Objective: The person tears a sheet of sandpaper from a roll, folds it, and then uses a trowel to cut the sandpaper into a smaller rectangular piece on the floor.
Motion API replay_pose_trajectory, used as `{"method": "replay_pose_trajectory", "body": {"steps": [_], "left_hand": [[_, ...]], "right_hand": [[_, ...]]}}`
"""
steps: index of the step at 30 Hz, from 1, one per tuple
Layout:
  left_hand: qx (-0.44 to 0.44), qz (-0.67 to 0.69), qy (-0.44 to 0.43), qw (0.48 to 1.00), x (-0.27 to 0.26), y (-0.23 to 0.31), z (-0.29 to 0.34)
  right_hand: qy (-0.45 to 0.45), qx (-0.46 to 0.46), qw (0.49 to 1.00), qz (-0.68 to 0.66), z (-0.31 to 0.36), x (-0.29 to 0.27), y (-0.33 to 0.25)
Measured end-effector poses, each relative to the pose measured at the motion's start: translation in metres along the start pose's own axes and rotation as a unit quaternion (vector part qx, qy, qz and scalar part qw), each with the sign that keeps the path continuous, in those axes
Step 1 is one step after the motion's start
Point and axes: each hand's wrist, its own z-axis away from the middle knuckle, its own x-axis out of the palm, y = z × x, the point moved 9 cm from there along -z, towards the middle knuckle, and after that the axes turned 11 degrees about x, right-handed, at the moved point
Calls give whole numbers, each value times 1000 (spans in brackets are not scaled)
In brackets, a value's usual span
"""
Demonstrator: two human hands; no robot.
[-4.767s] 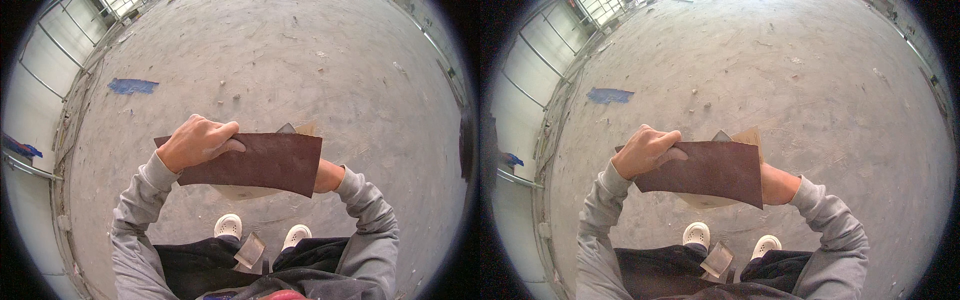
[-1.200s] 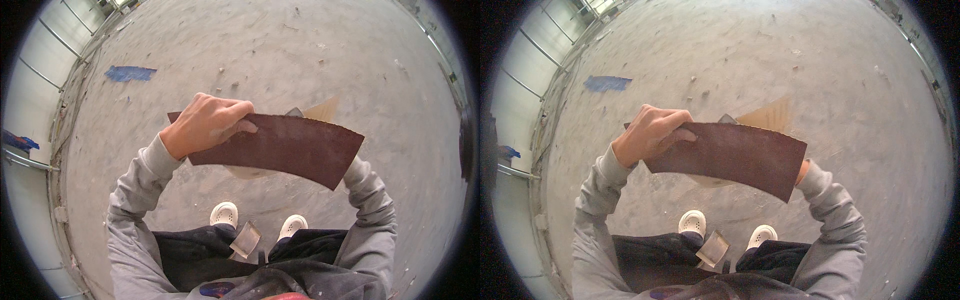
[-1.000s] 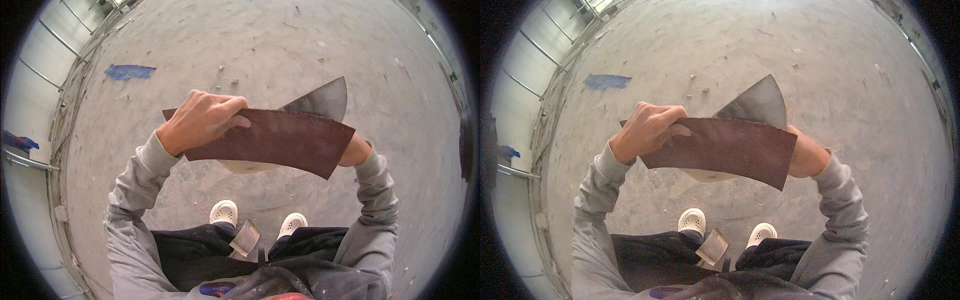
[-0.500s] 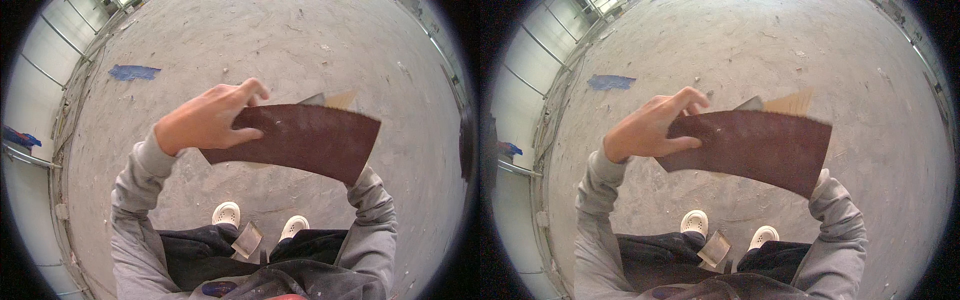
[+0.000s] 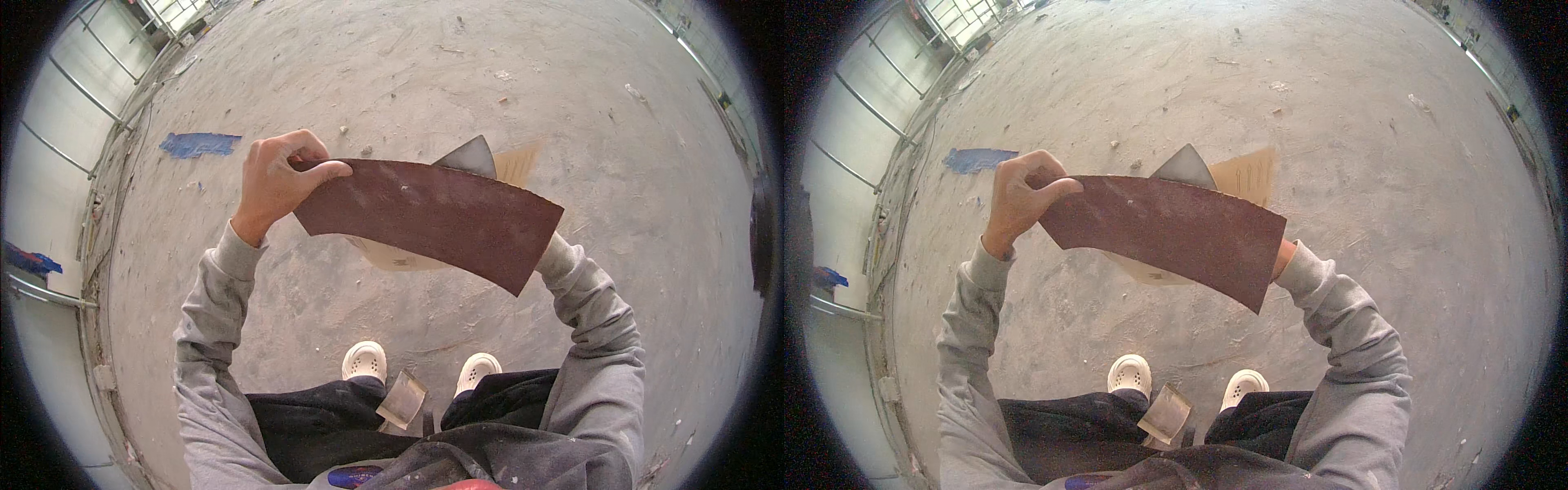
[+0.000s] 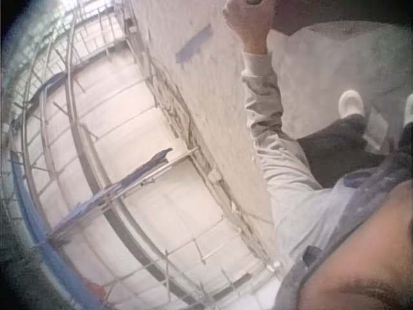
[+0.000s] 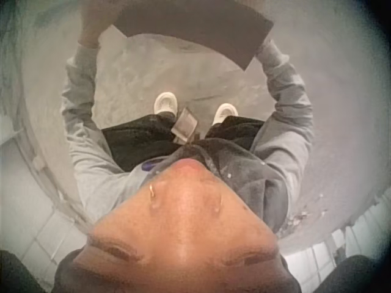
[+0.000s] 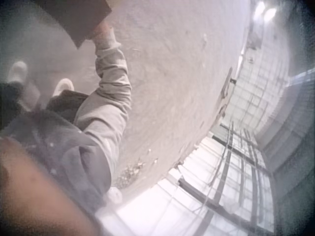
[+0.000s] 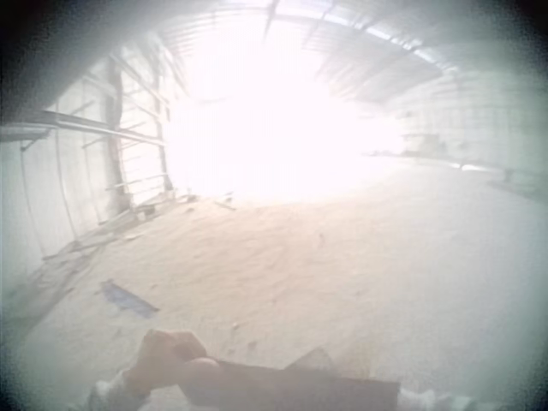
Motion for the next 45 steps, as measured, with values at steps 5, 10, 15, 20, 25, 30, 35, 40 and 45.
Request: {"method": "replay_pose_trajectory", "body": {"steps": [5,10,15,20,25,30,35,40,45], "left_hand": [[2,-55,42,998,-8,5,-2],[93,39,-3,995,-8,19,-6],[56,79,-76,992,-1,22,-2],[76,102,-62,990,-7,23,1],[178,92,-24,979,-13,45,-5],[169,74,-20,983,-11,43,0],[206,65,-21,976,-18,48,0],[216,51,-50,974,-5,55,3],[146,73,-43,986,-6,30,0]], "right_hand": [[-4,15,1000,-7,-5,-3,5],[-14,24,999,-19,-6,-7,5],[-20,44,998,-32,-1,-22,2],[-43,74,995,-58,0,-33,-8],[-57,6,998,-15,15,-9,-20],[-80,90,991,-54,15,-23,-19],[-77,91,990,-74,9,-20,-25],[-67,25,997,-33,8,-5,-19],[-77,31,996,-37,5,-7,-19]]}}
